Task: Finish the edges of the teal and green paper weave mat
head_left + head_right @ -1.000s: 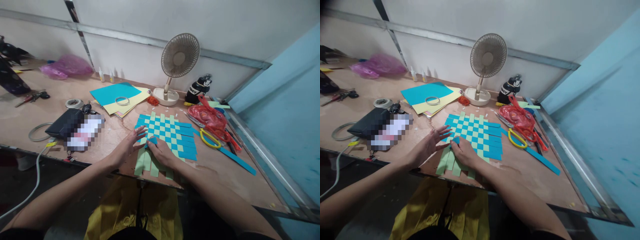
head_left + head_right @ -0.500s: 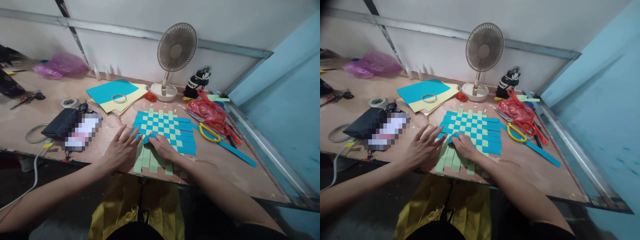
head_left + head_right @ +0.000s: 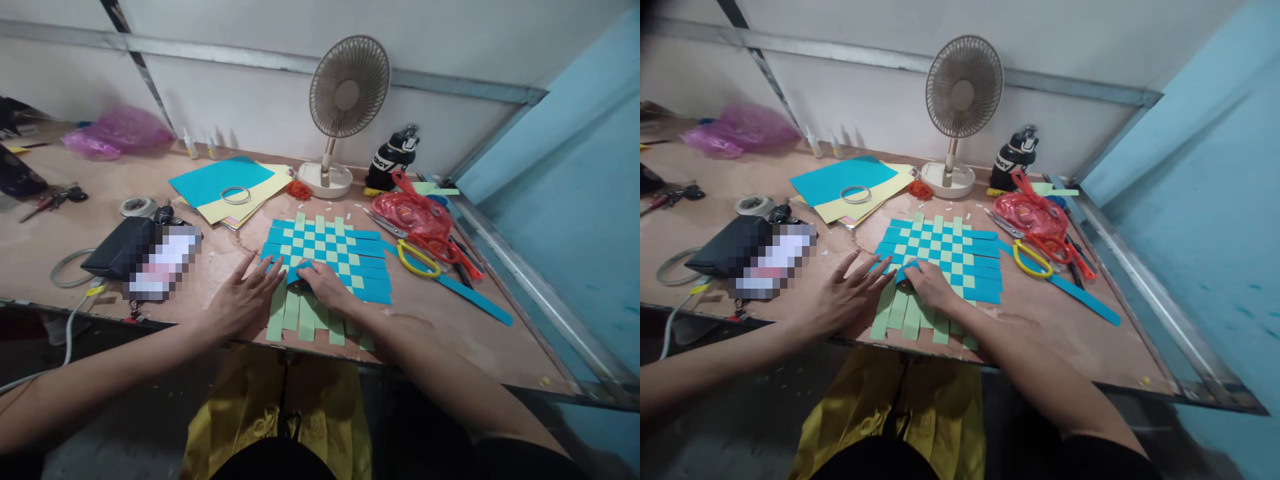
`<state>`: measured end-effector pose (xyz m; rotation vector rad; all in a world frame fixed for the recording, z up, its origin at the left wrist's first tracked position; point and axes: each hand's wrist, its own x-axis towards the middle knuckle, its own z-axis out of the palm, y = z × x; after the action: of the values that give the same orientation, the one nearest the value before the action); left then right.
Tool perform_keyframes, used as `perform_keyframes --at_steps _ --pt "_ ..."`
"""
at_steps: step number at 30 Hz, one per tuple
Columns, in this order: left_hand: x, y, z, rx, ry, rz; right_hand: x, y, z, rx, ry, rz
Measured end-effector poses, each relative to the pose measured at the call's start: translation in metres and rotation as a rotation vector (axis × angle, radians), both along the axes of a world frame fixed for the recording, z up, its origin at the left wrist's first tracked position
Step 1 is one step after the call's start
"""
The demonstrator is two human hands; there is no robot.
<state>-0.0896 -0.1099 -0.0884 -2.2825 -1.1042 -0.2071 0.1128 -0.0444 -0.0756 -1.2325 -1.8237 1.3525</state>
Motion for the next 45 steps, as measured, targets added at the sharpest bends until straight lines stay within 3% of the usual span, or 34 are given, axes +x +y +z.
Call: perform_keyframes --at_steps 10,20,28,34,42,45 --pt "0.003 -0.001 0.004 0.022 0.089 -0.024 0.000 0.001 -0.002 0.015 -0.011 0.000" --pt "0.003 0.001 -0.003 0.023 0.147 -0.050 0.001 -0.002 0.004 0.040 -0.017 0.021" --pt "0.003 0.002 -0.004 -0.007 0.197 -0.096 -0.002 -0.013 0.006 0.313 -0.106 -0.092" --pt "0.002 0.003 -0.003 0.033 0.144 -0.111 -0.001 -0.013 0.003 0.500 0.011 -0.093" --pt "0.002 0.002 0.001 -0.034 0.125 -0.097 0.002 -0.010 0.000 0.400 0.049 0.017" --pt "0.003 0.002 0.001 -0.050 0.117 -0.078 0.003 -0.008 0.001 0.484 -0.009 0.028"
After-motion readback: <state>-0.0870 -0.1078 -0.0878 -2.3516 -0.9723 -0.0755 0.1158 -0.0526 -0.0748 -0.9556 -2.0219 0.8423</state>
